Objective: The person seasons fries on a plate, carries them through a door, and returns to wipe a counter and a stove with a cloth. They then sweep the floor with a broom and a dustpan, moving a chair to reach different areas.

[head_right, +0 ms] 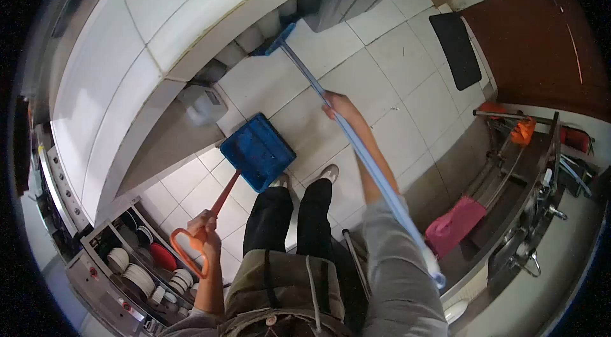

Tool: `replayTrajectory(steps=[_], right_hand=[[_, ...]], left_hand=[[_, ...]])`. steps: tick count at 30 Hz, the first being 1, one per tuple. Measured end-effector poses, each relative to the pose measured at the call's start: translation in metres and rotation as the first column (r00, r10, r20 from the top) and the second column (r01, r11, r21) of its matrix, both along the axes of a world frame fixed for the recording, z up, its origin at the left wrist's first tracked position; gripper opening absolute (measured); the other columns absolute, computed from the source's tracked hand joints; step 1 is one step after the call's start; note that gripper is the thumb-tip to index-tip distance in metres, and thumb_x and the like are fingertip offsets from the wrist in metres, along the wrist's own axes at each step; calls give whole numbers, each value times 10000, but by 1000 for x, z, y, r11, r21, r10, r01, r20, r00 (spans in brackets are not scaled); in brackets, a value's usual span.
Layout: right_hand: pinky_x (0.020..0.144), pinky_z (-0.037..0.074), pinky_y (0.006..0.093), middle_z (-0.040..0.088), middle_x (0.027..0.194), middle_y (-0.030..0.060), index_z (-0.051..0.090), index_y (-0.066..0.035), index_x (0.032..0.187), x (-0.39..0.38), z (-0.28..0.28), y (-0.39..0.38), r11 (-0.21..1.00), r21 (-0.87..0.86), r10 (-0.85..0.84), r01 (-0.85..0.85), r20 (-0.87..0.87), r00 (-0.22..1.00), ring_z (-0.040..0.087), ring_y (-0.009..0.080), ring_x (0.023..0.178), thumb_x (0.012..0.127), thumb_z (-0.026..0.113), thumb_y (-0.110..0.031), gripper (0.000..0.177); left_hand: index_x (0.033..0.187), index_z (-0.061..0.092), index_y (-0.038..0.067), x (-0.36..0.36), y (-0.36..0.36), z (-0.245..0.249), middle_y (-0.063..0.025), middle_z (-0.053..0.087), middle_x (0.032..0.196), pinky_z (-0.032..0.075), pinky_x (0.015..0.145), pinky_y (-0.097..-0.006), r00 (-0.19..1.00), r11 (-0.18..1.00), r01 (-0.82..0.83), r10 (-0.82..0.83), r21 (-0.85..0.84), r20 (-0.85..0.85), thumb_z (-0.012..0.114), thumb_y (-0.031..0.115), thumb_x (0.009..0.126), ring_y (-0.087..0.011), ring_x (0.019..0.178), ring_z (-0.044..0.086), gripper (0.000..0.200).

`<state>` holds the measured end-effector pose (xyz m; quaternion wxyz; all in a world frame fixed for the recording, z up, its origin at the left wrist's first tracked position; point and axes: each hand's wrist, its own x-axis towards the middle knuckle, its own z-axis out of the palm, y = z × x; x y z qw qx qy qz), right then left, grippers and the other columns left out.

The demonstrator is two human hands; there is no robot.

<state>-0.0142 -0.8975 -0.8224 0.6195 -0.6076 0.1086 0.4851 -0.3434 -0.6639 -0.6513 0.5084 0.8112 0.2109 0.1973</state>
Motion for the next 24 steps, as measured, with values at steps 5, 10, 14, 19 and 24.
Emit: replayTrajectory(steps=[5,10,14,19,24], right_hand=[[326,249,159,386,569,-30,481,-118,1101,18,-31,-45,994,60,-77,86,-143,987,289,18,372,926,424,-282,246],[323,250,199,371,514,-20,320,-89,1344,-66,-3,-185,996,-80,-56,39,-220,974,296,51,361,918,432,-291,484],[317,242,199,383,523,-1,327,-93,1343,-85,82,-229,969,-224,-170,106,-286,943,298,52,357,918,437,-270,473],[317,244,199,375,514,-15,362,-94,1322,-62,112,-194,998,-57,3,-14,-188,982,296,50,357,917,437,-299,460],[334,240,179,346,524,-54,468,-123,1156,-15,-14,-44,954,300,86,-2,-268,960,299,49,386,909,455,-297,303]], left_hand=[[526,274,70,4,-15,-11,13,303,480,210,419,-252,988,992,-127,128,-9,87,515,101,799,-102,437,287,366],[534,267,78,16,-33,-2,15,290,484,216,427,-242,956,970,-231,241,-79,166,529,31,762,-100,444,275,351],[508,242,86,5,-39,5,16,281,479,207,435,-241,937,945,-290,313,-153,153,519,26,754,-98,449,279,375],[525,253,84,5,-61,5,17,287,487,221,436,-243,933,936,-323,340,-139,117,515,17,765,-98,465,305,361],[543,277,68,5,-85,-2,10,313,479,232,427,-243,927,930,-367,363,24,97,527,29,789,-104,457,313,353]])
